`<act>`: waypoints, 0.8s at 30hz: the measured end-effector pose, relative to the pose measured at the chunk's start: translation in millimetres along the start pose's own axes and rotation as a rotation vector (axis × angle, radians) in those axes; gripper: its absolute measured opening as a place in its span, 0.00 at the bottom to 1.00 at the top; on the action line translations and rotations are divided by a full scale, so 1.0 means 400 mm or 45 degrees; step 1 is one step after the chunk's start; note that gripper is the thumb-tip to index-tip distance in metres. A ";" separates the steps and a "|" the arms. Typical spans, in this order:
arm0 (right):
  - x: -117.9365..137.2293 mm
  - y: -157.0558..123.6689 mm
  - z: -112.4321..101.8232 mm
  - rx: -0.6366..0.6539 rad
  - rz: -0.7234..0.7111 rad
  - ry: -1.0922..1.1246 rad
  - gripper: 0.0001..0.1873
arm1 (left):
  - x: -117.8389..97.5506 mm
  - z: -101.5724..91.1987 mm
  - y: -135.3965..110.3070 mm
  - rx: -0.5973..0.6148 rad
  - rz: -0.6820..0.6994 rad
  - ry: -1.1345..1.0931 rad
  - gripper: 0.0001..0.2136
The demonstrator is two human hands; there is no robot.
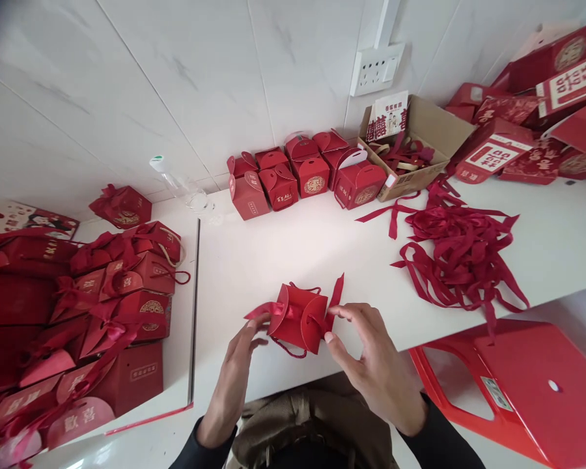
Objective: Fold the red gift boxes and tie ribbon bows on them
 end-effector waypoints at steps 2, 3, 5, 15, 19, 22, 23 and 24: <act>-0.004 -0.003 0.018 0.060 0.013 0.027 0.12 | -0.025 0.024 -0.002 -0.031 0.059 0.060 0.18; -0.002 -0.001 0.023 0.074 0.013 0.047 0.12 | -0.046 0.042 -0.003 0.003 0.101 0.064 0.18; 0.003 0.006 0.028 0.079 0.036 0.093 0.15 | -0.100 0.084 -0.009 0.126 0.227 0.044 0.18; 0.027 0.015 0.031 0.337 0.258 0.462 0.19 | -0.189 0.050 -0.010 0.064 0.394 -0.312 0.15; 0.045 0.022 0.017 0.432 0.180 0.373 0.16 | -0.197 0.039 -0.005 0.126 0.392 -0.480 0.15; 0.049 0.032 -0.008 0.388 0.175 0.315 0.19 | -0.207 0.061 -0.012 0.249 0.396 -0.506 0.13; 0.049 0.035 -0.016 0.374 0.187 0.302 0.21 | -0.211 0.070 -0.016 0.288 0.400 -0.495 0.13; 0.047 0.036 -0.022 0.374 0.201 0.290 0.21 | -0.215 0.078 -0.020 0.321 0.405 -0.481 0.13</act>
Point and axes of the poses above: each hand's wrist, its own y-axis towards the middle knuckle, its own z-axis out of the palm, x = y × z, the point moved 10 cm from there along y, towards the middle knuckle, and after that the axes turned 14 degrees about -z, right-handed, at the moved point
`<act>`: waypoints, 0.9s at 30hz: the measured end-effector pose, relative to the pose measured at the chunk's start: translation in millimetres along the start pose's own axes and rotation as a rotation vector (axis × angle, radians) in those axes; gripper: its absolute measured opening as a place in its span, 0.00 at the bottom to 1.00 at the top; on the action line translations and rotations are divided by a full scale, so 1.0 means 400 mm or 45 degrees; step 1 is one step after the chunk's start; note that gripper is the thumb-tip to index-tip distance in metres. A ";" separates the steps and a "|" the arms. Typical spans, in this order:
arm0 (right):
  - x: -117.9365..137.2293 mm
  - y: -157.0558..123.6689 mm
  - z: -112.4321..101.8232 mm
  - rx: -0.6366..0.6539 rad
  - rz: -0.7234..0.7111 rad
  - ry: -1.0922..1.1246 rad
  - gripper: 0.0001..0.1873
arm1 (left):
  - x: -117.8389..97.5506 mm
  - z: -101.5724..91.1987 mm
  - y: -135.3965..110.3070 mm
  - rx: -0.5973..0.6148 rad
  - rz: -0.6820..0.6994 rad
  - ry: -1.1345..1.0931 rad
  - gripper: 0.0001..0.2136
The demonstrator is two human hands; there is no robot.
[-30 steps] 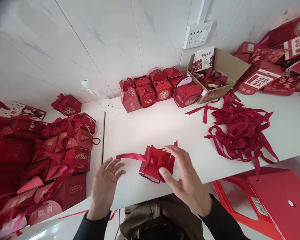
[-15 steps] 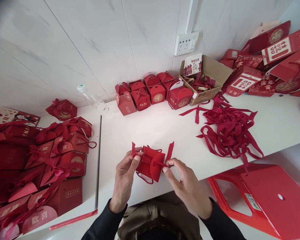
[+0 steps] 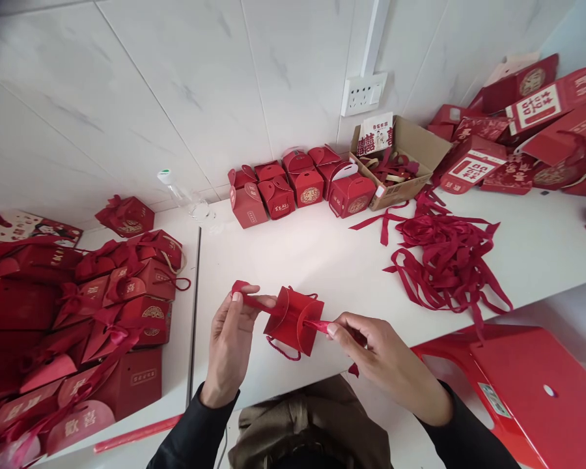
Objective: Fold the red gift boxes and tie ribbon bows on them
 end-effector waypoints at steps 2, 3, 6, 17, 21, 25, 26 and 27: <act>0.000 0.001 -0.009 0.031 0.018 -0.020 0.22 | -0.010 0.009 -0.002 0.033 0.016 0.011 0.14; 0.000 0.002 -0.011 0.061 0.023 -0.028 0.22 | -0.019 0.007 -0.004 0.025 0.036 0.015 0.15; 0.004 0.005 -0.022 0.121 0.023 -0.025 0.22 | -0.045 -0.001 -0.011 -0.046 0.090 0.143 0.16; 0.243 0.060 -0.031 0.079 -0.458 -0.085 0.18 | -0.060 0.209 -0.080 0.285 0.376 1.196 0.11; 0.243 0.089 -0.026 0.059 -0.607 -0.172 0.23 | -0.029 0.180 -0.043 0.374 0.098 0.969 0.22; 0.193 0.106 -0.027 0.035 -0.497 -0.226 0.16 | 0.002 0.163 -0.030 0.472 -0.185 0.757 0.25; 0.184 0.104 -0.038 -0.005 -0.438 -0.213 0.15 | 0.000 0.159 -0.028 0.464 -0.207 0.728 0.25; 0.178 0.099 -0.044 -0.025 -0.382 -0.186 0.16 | -0.005 0.156 -0.026 0.447 -0.214 0.700 0.24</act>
Point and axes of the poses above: each hand's wrist, its own y-axis towards the middle knuckle, its own z-axis out of the palm, x = y × z, the point moved 10 cm from there along y, towards the middle knuckle, and after that the axes turned 14 degrees about -z, right-handed, at the moved point
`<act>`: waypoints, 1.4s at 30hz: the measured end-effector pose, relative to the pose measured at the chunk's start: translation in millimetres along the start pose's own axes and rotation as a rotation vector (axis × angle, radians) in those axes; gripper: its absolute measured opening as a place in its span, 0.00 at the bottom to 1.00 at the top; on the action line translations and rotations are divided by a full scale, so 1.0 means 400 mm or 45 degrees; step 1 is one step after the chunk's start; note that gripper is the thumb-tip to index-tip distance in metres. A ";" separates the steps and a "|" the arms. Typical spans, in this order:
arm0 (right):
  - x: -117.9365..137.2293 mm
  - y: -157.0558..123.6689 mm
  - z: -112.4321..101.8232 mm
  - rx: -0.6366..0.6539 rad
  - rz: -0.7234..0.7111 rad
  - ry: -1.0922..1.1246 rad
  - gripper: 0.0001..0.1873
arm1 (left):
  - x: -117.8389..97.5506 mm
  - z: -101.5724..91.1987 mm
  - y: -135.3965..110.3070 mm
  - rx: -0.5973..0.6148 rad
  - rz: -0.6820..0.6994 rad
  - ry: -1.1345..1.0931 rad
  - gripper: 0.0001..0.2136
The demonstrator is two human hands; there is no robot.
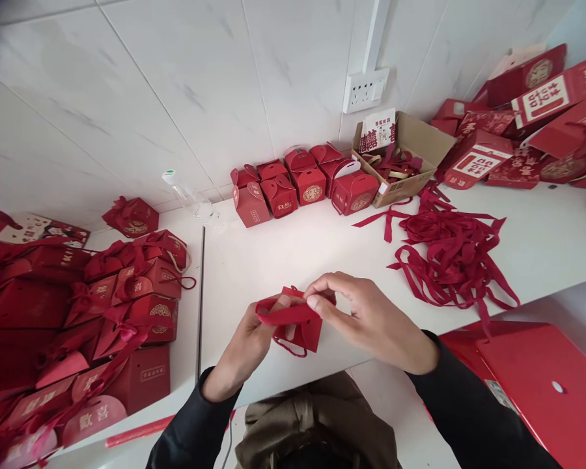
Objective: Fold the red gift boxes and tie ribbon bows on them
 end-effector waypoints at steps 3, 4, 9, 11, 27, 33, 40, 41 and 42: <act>0.003 -0.019 0.018 0.108 0.090 0.133 0.19 | -0.003 -0.009 0.002 0.004 -0.016 -0.056 0.18; 0.003 -0.025 0.030 0.162 0.109 0.169 0.19 | -0.001 -0.009 0.003 0.014 -0.014 -0.054 0.16; -0.030 -0.022 0.030 0.001 0.129 0.092 0.21 | -0.036 -0.038 -0.014 -0.199 0.388 0.245 0.11; -0.041 -0.010 0.053 -0.007 0.099 0.157 0.21 | -0.064 -0.034 -0.040 -0.342 0.667 0.510 0.17; -0.068 -0.031 0.024 -0.117 0.181 0.152 0.15 | -0.038 -0.032 -0.079 -0.523 0.911 0.674 0.17; -0.131 -0.107 -0.033 -0.167 0.262 -0.125 0.19 | 0.009 -0.100 -0.077 -0.651 0.590 0.581 0.06; -0.204 -0.163 -0.026 -0.195 0.385 -0.143 0.21 | 0.218 -0.156 -0.014 -0.321 -0.362 -0.733 0.18; -0.202 -0.160 -0.022 -0.193 0.380 -0.145 0.21 | 0.223 -0.143 -0.012 -0.252 -0.396 -0.883 0.21; -0.198 -0.155 -0.016 -0.178 0.381 -0.147 0.21 | 0.222 -0.132 -0.011 -0.205 -0.407 -0.957 0.23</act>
Point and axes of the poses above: each hand's wrist, its own y-axis towards the middle knuckle, its own z-axis out of the palm, x = y × z, the point moved 10 cm from there along y, towards the middle knuckle, and after that the axes turned 14 degrees about -z, right-handed, at the moved point
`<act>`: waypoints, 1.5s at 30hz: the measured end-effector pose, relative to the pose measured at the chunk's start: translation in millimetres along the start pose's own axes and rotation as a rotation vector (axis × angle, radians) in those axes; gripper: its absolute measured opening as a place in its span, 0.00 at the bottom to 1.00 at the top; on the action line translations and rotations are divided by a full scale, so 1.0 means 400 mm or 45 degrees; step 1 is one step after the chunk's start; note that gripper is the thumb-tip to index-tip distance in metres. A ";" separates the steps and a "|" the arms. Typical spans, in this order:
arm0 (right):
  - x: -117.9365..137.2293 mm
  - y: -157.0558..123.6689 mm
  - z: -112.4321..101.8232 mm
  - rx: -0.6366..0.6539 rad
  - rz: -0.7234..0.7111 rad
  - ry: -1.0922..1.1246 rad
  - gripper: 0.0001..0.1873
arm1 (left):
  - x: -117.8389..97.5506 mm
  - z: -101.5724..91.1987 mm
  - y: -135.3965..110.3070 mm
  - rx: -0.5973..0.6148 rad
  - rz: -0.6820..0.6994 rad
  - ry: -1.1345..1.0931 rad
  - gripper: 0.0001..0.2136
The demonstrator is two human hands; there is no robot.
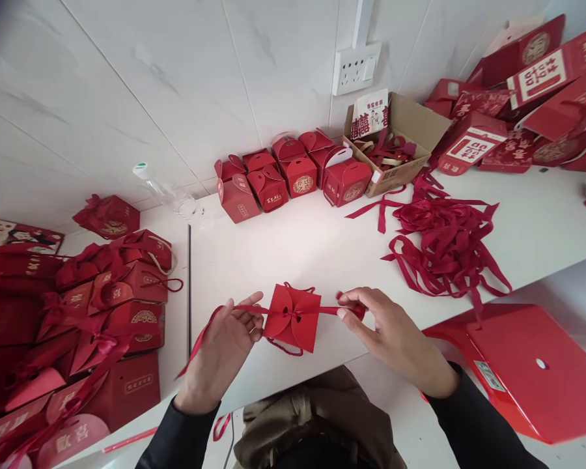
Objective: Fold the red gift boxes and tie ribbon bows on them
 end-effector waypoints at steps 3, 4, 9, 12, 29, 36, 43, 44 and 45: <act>0.012 0.006 0.034 0.117 0.034 -0.027 0.23 | 0.002 0.016 -0.009 -0.018 0.075 0.166 0.20; 0.015 0.006 0.050 0.171 0.049 -0.021 0.24 | -0.002 0.015 -0.015 -0.085 0.142 0.281 0.17; 0.022 0.005 0.085 0.189 0.033 0.082 0.22 | -0.017 0.018 -0.037 -0.377 0.404 0.678 0.18; 0.027 0.010 0.071 0.115 -0.021 0.052 0.23 | -0.012 0.024 -0.033 -0.407 0.422 0.741 0.20; 0.053 -0.016 0.031 -0.104 -0.211 -0.065 0.16 | -0.029 0.038 -0.077 -0.522 0.488 1.253 0.21; 0.070 -0.025 0.044 -0.062 -0.195 0.015 0.16 | -0.041 0.075 -0.125 -0.637 0.999 1.372 0.20; 0.096 -0.020 0.025 -0.148 -0.386 -0.090 0.15 | -0.041 0.093 -0.089 -0.568 1.141 1.595 0.11; 0.096 -0.019 0.027 -0.137 -0.390 -0.074 0.14 | -0.043 0.091 -0.089 -0.577 1.148 1.593 0.09; 0.096 -0.018 0.028 -0.131 -0.386 -0.062 0.13 | -0.047 0.088 -0.091 -0.599 1.157 1.585 0.08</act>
Point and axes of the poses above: each hand's wrist, its own y-axis towards the middle knuckle, its own z-axis out of the palm, x = y × z, the point moved 10 cm from there along y, towards the middle knuckle, and after that the axes turned 14 degrees about -z, right-handed, at the moved point
